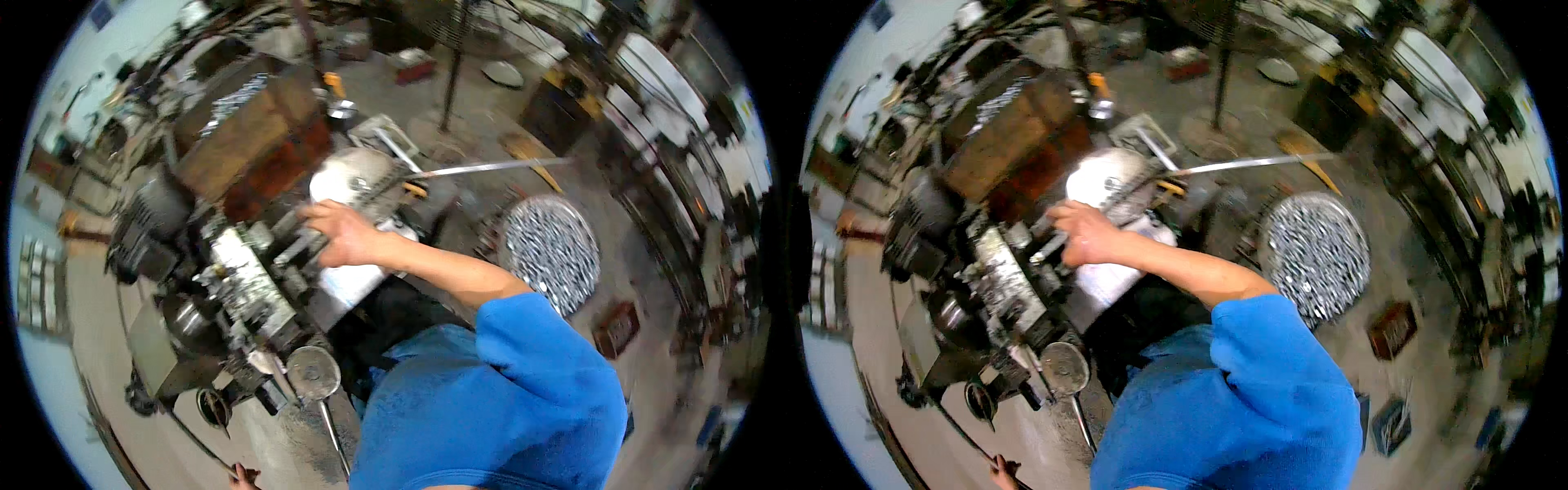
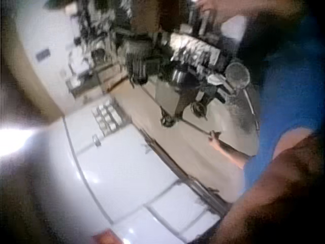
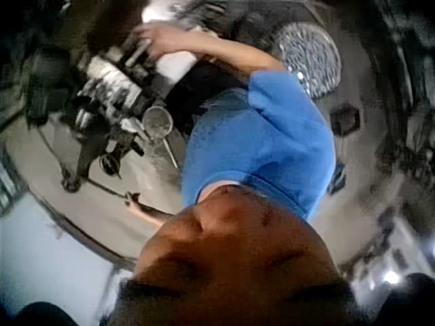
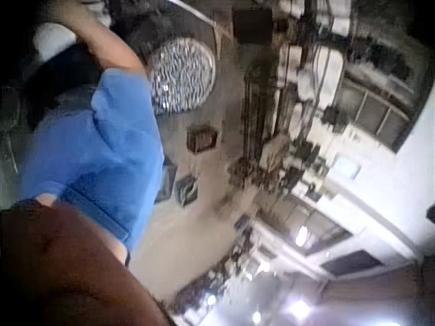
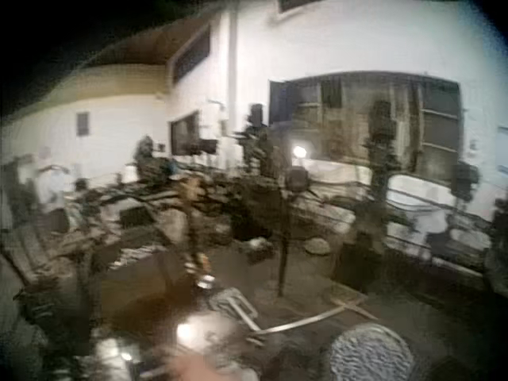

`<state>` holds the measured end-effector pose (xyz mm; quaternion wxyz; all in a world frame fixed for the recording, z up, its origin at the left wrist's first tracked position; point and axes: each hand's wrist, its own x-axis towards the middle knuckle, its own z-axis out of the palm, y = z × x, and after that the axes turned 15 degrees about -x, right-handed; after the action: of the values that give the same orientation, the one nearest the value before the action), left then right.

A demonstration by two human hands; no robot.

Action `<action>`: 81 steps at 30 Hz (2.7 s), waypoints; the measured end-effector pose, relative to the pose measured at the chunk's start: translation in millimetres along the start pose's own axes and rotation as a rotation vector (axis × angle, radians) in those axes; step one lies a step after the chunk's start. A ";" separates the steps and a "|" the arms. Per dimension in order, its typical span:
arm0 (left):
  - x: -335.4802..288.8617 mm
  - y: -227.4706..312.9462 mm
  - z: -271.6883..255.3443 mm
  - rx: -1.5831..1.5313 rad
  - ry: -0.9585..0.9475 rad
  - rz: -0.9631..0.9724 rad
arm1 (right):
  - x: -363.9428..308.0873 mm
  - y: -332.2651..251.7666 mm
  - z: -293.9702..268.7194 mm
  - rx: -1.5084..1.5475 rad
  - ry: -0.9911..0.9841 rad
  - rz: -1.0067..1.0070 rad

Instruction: The person operates a manual lathe machine by moving levers to process metal components. They pick up individual metal pieces from a container and place them into a circular bin after processing.

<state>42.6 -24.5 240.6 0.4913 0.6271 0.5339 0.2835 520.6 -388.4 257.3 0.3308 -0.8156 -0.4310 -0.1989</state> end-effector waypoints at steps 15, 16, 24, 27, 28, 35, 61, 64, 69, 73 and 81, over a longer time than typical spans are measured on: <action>51.7 -37.9 -3.2 -0.049 -0.035 -0.093 | -342.2 194.2 -146.6 -0.896 -0.673 0.993; 53.2 -39.8 -5.6 -0.054 -0.038 -0.093 | -336.7 198.1 -140.5 -0.926 -0.651 0.909; 56.4 -54.7 -28.7 -0.129 -0.169 -0.083 | -300.8 202.5 -138.9 -0.871 -1.085 1.015; 43.5 -47.5 -25.0 -0.128 -0.131 -0.028 | -321.9 221.2 -140.7 -0.965 -0.919 0.891; 38.9 -43.7 -25.4 -0.113 -0.141 -0.015 | -323.5 222.4 -137.6 -0.954 -0.859 0.938; 48.7 -78.1 -38.2 0.254 0.064 0.209 | -320.9 231.5 -140.8 -0.882 -0.791 1.026; -118.7 112.0 236.7 -0.836 -0.999 -0.063 | -24.3 -146.3 -18.6 0.447 -0.389 -0.392; -118.2 115.1 237.8 -0.622 -0.816 0.150 | -28.2 -152.0 -13.5 0.398 -0.395 -0.382; -113.6 120.9 228.7 -0.610 -0.778 0.161 | -12.7 -153.2 -0.9 0.421 -0.470 -0.388; -97.1 118.6 205.7 -0.474 -0.699 0.257 | 17.8 -166.7 7.8 0.358 -0.516 -0.527; -48.2 98.5 58.7 0.003 -0.180 0.440 | 135.9 -174.6 95.2 -0.315 -0.472 -0.684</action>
<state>119.9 -83.4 318.4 0.4623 0.7518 0.3388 0.3261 453.2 -171.6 337.6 0.0102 -0.6898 -0.7041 -0.1683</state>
